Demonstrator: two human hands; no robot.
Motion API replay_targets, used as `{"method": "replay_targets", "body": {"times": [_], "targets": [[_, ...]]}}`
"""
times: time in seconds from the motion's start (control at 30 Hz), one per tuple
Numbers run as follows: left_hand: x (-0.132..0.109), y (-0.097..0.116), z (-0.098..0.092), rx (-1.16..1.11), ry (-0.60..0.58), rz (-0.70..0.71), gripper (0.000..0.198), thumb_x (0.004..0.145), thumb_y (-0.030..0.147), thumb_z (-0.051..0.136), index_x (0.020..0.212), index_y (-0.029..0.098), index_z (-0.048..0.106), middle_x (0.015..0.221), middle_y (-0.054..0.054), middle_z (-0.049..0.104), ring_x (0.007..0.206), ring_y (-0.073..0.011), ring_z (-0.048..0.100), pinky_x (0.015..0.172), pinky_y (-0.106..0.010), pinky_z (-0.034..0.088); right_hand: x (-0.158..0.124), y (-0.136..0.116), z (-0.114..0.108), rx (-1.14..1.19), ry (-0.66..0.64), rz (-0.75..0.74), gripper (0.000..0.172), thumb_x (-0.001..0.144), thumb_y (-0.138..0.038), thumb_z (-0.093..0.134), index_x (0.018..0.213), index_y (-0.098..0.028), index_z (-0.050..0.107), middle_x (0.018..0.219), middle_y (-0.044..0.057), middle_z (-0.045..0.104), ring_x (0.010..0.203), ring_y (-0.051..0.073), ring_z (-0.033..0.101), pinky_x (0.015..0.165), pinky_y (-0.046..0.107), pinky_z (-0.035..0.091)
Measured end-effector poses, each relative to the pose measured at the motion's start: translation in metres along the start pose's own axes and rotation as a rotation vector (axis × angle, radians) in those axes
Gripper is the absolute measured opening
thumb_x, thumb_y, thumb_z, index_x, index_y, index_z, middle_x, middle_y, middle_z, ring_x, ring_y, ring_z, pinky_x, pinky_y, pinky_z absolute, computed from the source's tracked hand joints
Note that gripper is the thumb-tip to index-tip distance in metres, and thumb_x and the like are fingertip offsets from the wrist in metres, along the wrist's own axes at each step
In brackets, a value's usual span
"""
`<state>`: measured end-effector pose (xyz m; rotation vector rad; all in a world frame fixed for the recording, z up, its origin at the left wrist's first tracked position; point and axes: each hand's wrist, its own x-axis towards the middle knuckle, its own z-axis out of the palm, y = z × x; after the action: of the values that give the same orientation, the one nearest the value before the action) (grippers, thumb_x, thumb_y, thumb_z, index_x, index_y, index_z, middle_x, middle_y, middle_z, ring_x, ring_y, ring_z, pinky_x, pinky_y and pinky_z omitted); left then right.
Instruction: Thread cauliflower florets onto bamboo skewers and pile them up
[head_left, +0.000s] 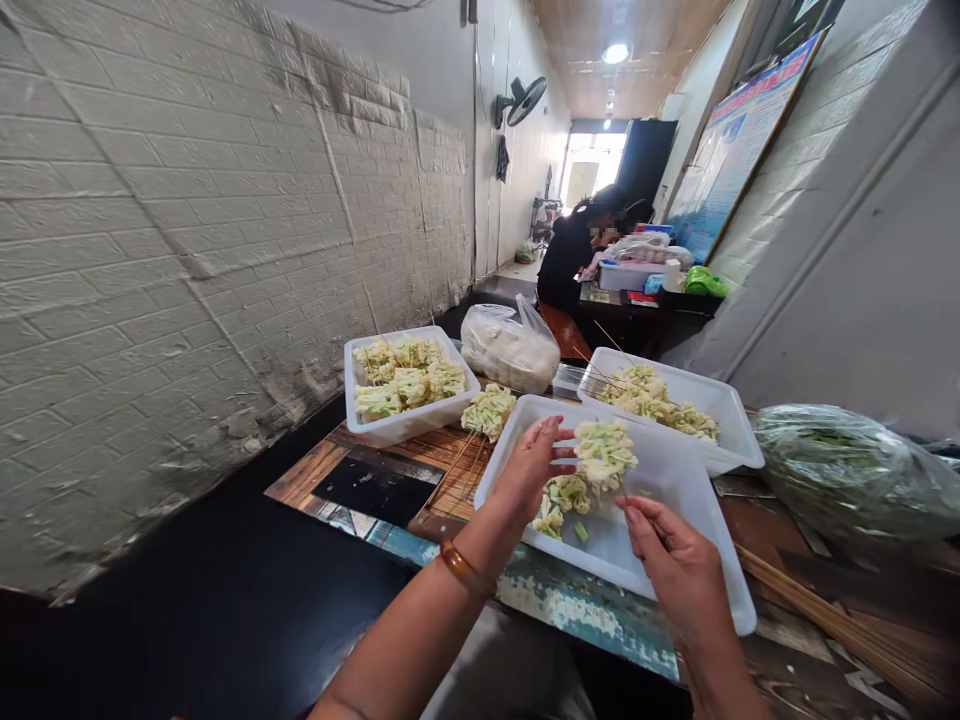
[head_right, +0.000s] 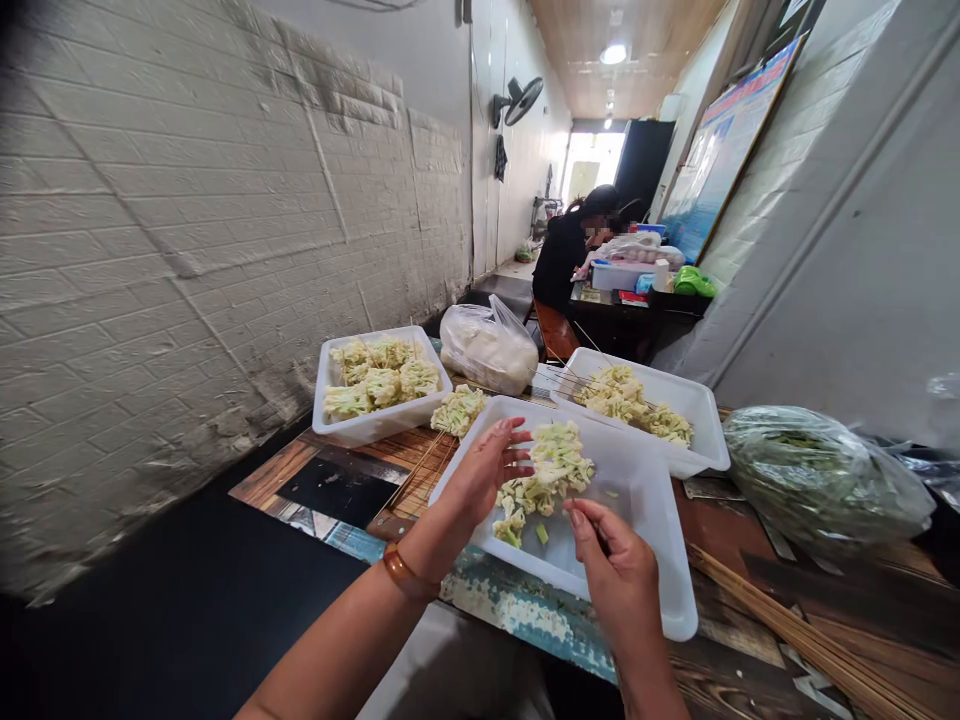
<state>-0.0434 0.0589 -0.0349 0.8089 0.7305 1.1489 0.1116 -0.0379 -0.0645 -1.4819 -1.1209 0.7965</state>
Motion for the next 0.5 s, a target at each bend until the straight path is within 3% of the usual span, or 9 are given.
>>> {"method": "replay_targets", "body": {"times": [0.13, 0.23, 0.4, 0.5], "targets": [[-0.006, 0.004, -0.004, 0.152, -0.003, 0.063, 0.043, 0.083, 0.045, 0.058, 0.115, 0.016, 0.055, 0.117, -0.014, 0.061, 0.085, -0.0169, 0.065, 0.071, -0.028, 0.049, 0.003, 0.003, 0.000, 0.201, 0.050, 0.058, 0.040, 0.073, -0.052, 0.067, 0.093, -0.018, 0.073, 0.056, -0.003, 0.053, 0.049, 0.011, 0.039, 0.044, 0.024, 0.030], [-0.017, 0.006, -0.012, 0.433, -0.092, 0.175, 0.036, 0.087, 0.041, 0.052, 0.112, 0.015, 0.059, 0.112, -0.013, 0.065, 0.087, -0.0182, 0.065, 0.077, -0.030, 0.048, 0.003, 0.004, 0.000, 0.304, 0.052, 0.085, 0.036, 0.071, -0.048, 0.072, 0.092, -0.019, 0.074, 0.056, -0.004, 0.053, 0.050, 0.010, 0.038, 0.044, 0.023, 0.029], [-0.042, 0.007, -0.023, 1.095, -0.260, 0.428, 0.027, 0.088, 0.031, 0.050, 0.103, 0.016, 0.067, 0.099, -0.011, 0.071, 0.096, -0.0243, 0.064, 0.089, -0.038, 0.045, 0.001, -0.001, 0.002, 0.359, 0.064, 0.155, 0.033, 0.068, -0.044, 0.077, 0.091, -0.021, 0.074, 0.055, -0.005, 0.050, 0.052, 0.009, 0.039, 0.043, 0.021, 0.029], [-0.053, 0.011, -0.029, 1.208, -0.313, 0.552, 0.023, 0.087, 0.028, 0.051, 0.100, 0.017, 0.068, 0.098, -0.010, 0.071, 0.095, -0.0234, 0.064, 0.089, -0.037, 0.045, 0.003, -0.007, 0.003, 0.341, 0.045, 0.181, 0.034, 0.067, -0.044, 0.077, 0.091, -0.021, 0.073, 0.057, -0.004, 0.051, 0.053, 0.010, 0.042, 0.044, 0.020, 0.033]]}}
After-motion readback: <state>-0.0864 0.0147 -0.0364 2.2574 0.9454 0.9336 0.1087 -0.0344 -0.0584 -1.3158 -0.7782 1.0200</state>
